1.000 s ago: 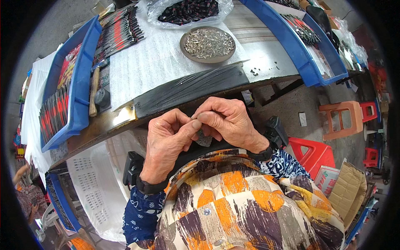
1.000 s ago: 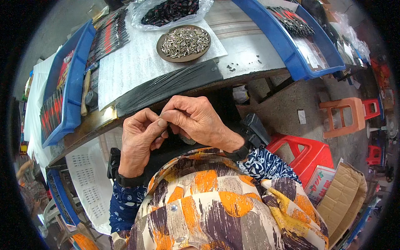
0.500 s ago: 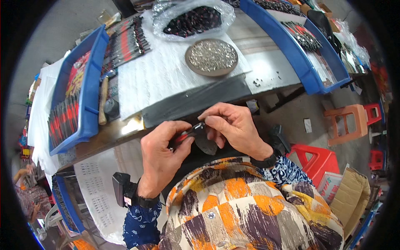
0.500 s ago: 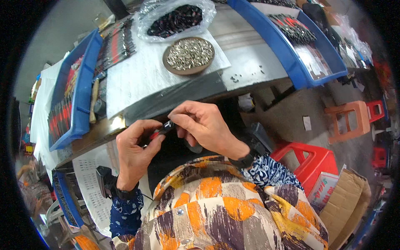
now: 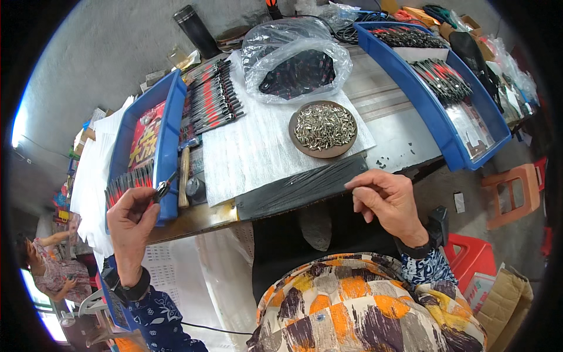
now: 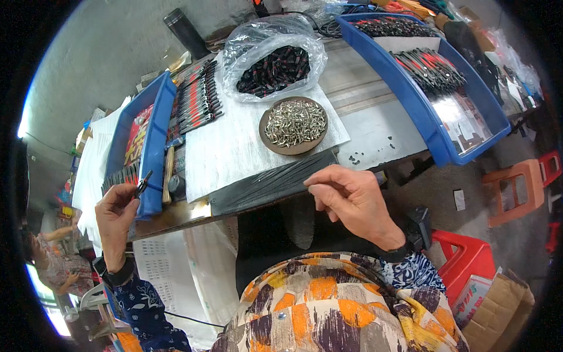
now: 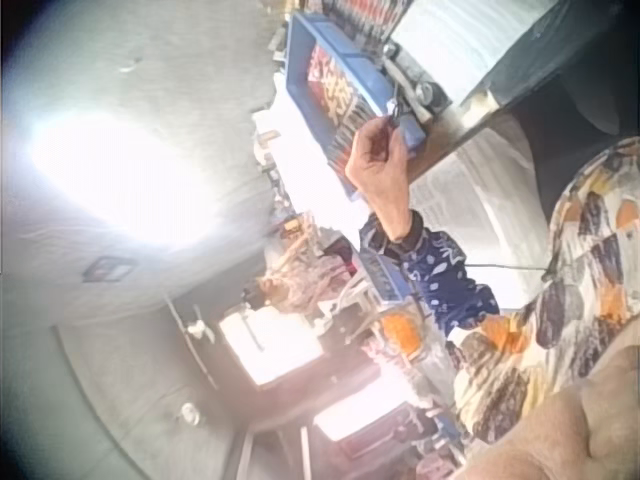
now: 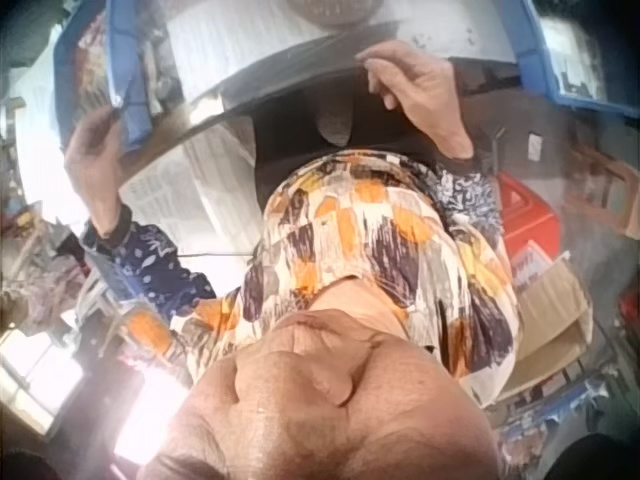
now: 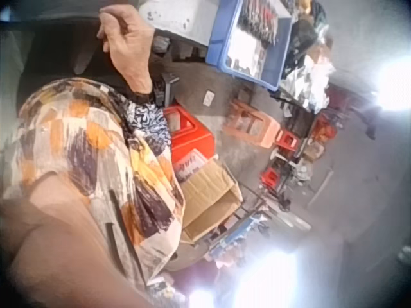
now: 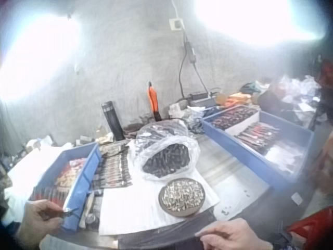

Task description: The person assembles small pencil-like components by inserting metal pins into black plastic bodies and securing them with a red ring. They repeatedly pick parts from trays and a bowl, insert the pins, and place finished units into a blue bin. A hammer is used once to tap a pin into place.

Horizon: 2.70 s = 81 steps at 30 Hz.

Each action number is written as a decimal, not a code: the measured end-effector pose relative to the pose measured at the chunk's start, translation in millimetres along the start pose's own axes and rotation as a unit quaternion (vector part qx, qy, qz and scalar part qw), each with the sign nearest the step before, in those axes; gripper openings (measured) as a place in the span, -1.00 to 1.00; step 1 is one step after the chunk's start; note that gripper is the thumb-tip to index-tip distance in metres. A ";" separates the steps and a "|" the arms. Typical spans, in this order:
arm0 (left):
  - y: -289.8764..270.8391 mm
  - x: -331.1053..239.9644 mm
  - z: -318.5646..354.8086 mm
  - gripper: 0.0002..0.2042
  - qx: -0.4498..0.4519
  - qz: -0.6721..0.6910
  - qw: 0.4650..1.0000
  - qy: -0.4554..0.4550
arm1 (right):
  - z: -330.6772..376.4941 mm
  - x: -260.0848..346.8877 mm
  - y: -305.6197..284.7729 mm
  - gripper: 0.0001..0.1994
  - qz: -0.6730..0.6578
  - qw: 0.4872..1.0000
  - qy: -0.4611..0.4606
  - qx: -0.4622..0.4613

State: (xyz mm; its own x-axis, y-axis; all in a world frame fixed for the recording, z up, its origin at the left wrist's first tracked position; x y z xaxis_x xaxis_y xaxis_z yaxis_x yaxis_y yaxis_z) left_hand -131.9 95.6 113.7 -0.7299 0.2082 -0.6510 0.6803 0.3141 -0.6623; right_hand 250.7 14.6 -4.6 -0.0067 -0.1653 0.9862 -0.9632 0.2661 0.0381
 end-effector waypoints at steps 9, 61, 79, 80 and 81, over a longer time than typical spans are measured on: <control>-40.3 -18.6 -83.4 -0.80 0.017 -0.088 0.994 0.064 | -15.9 11.0 -28.6 -0.89 0.021 0.997 -0.041 -0.054; 233.1 75.8 -264.8 -0.75 -0.137 -0.160 0.923 0.321 | -51.7 -21.4 -32.2 -0.83 0.121 0.975 -0.172 -0.075; 179.2 -127.0 -125.0 -0.68 0.000 0.240 0.942 0.233 | -49.4 -13.7 -30.9 -0.87 0.121 0.982 -0.125 -0.074; 174.6 -145.2 -98.0 -0.61 0.070 0.362 0.896 0.247 | -48.7 -14.3 -30.7 -0.87 0.132 0.979 -0.133 -0.077; 167.6 -160.7 -71.2 -0.61 0.143 0.441 0.850 0.250 | -48.4 -14.9 -29.9 -0.86 0.127 0.978 -0.142 -0.082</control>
State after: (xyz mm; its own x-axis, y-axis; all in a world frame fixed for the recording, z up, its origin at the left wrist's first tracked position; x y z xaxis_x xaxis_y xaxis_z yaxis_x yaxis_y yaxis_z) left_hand 94.6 180.7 133.7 0.1835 0.6353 -0.7501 0.9137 -0.3918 -0.1083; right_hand 292.5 55.1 -12.7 -0.3370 -0.3248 0.8837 -0.8647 0.4782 -0.1540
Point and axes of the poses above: each hand's wrist, its own z-axis away from the middle knuckle, its own y-axis out of the palm, x = y × z, the point moved 3 cm from there along -z, towards the middle knuckle, and after that the axes turned 15 degrees about -x, right-handed, at the moved point
